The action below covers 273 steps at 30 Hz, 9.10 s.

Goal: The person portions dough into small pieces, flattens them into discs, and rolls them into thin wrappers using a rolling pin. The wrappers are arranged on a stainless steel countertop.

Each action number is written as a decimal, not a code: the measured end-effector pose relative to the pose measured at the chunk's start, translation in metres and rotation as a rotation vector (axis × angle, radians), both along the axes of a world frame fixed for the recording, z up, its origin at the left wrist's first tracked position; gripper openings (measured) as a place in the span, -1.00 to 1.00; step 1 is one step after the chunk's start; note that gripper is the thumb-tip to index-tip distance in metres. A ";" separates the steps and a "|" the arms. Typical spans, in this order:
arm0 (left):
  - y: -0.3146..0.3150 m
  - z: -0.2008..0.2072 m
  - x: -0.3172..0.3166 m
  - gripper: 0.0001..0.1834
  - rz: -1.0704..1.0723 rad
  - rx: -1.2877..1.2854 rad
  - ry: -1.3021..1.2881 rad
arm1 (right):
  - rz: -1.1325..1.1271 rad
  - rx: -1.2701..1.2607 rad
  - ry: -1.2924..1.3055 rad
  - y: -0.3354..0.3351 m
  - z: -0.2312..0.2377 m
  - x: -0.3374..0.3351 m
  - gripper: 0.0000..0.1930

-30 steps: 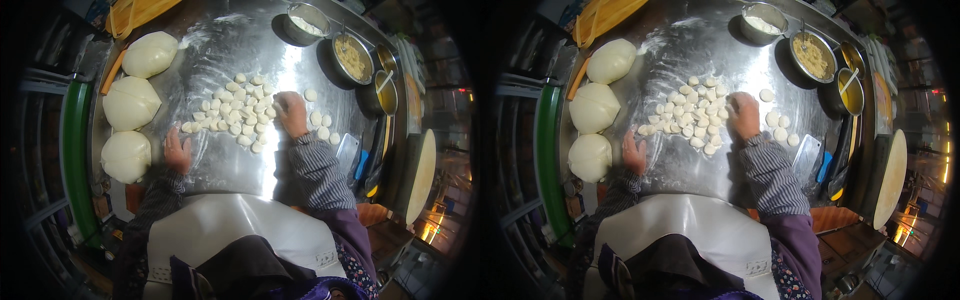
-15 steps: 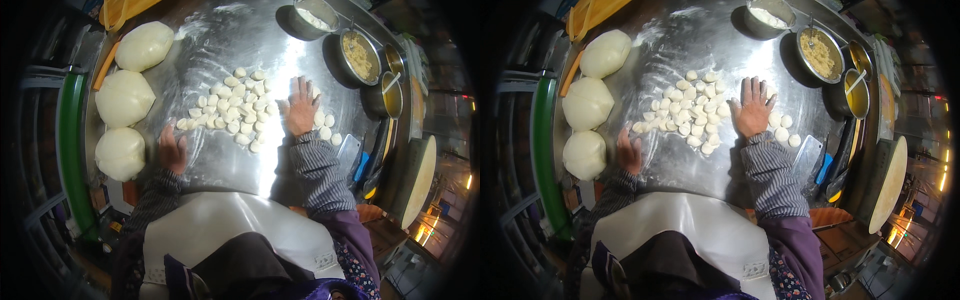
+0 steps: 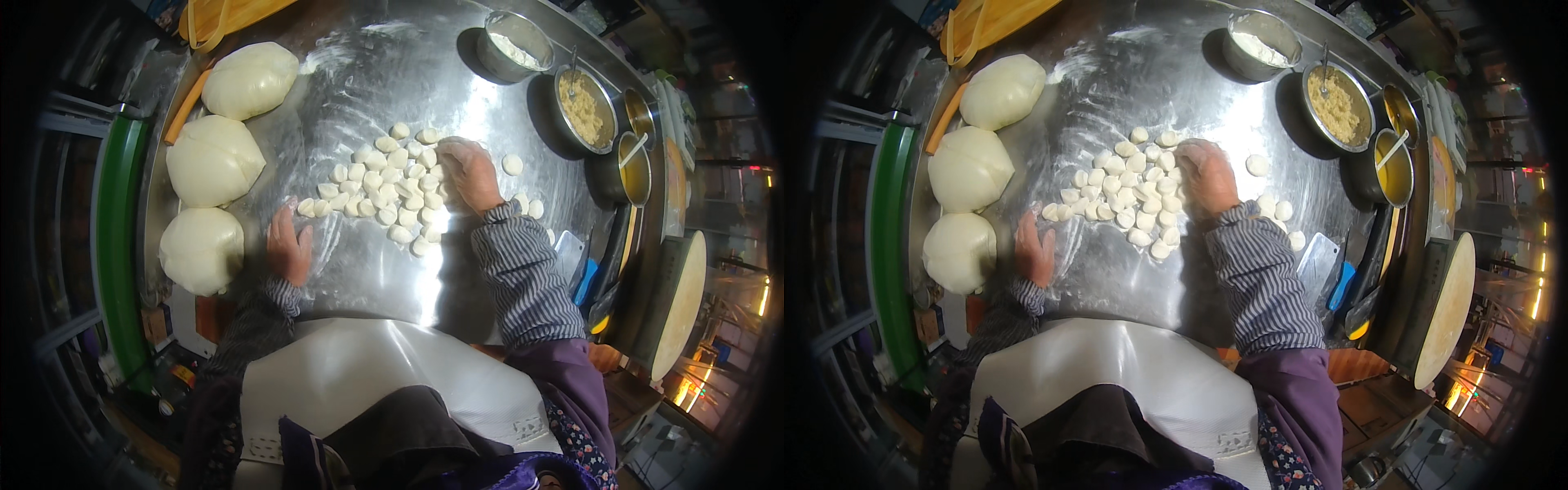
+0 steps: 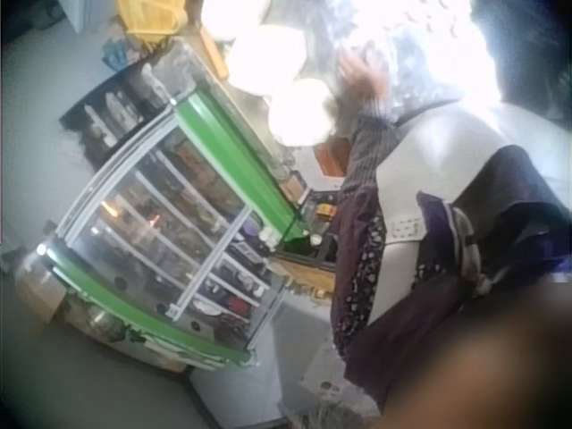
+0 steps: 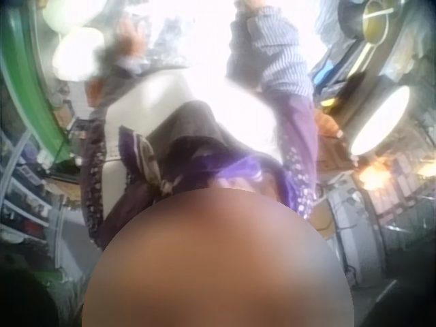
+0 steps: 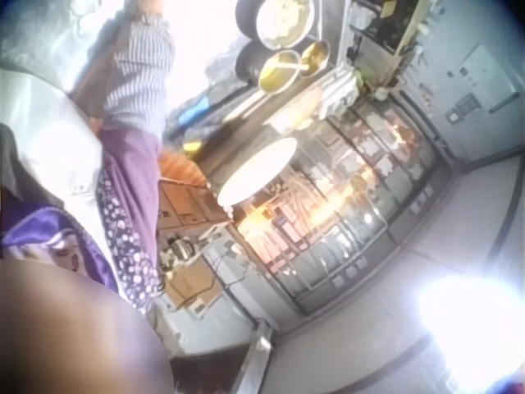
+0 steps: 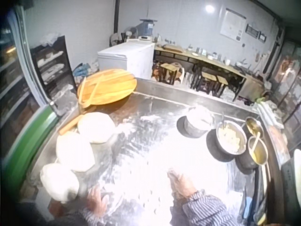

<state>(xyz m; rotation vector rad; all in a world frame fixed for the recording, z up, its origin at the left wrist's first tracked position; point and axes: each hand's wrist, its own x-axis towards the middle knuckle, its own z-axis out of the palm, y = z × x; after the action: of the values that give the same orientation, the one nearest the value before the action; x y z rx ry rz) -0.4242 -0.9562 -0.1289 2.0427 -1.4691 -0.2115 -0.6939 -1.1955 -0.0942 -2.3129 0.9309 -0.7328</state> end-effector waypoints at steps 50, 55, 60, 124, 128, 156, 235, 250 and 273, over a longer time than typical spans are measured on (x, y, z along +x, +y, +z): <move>-0.001 0.015 -0.003 -0.35 0.037 0.089 0.120 | -0.229 0.103 0.486 -0.095 -0.016 0.065 -0.36; 0.000 0.013 -0.002 -0.35 -0.003 0.033 0.066 | 0.168 0.280 0.228 -0.057 -0.001 0.072 -0.75; 0.000 0.011 -0.002 -0.35 -0.010 0.030 0.036 | -0.039 0.018 0.237 -0.055 0.004 0.067 -0.80; 0.003 -0.011 0.000 -0.44 0.027 -0.025 -0.034 | 0.014 -0.069 0.408 0.027 0.010 -0.057 -0.74; 0.002 -0.010 0.000 -0.44 0.045 -0.031 -0.059 | -0.366 -0.213 0.148 0.040 0.001 -0.055 -0.75; 0.006 -0.008 0.004 -0.41 -0.059 -0.057 -0.080 | -0.058 0.810 -0.266 -0.019 -0.001 0.016 -0.69; 0.005 -0.013 0.004 -0.44 -0.035 -0.010 0.050 | -0.322 -0.140 0.271 -0.021 -0.003 0.002 -0.50; 0.000 0.001 0.001 -0.43 0.004 0.010 0.064 | -0.188 0.312 0.161 -0.023 -0.018 0.014 -0.41; 0.001 -0.008 0.002 -0.45 0.022 -0.021 -0.017 | -0.297 -0.162 0.151 0.018 0.011 -0.036 -0.89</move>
<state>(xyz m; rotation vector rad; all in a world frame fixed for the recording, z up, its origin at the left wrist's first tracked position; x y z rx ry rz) -0.4226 -0.9548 -0.1372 2.0472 -1.4527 -0.1694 -0.7302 -1.1772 -0.0830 -2.4245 1.3501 -0.7852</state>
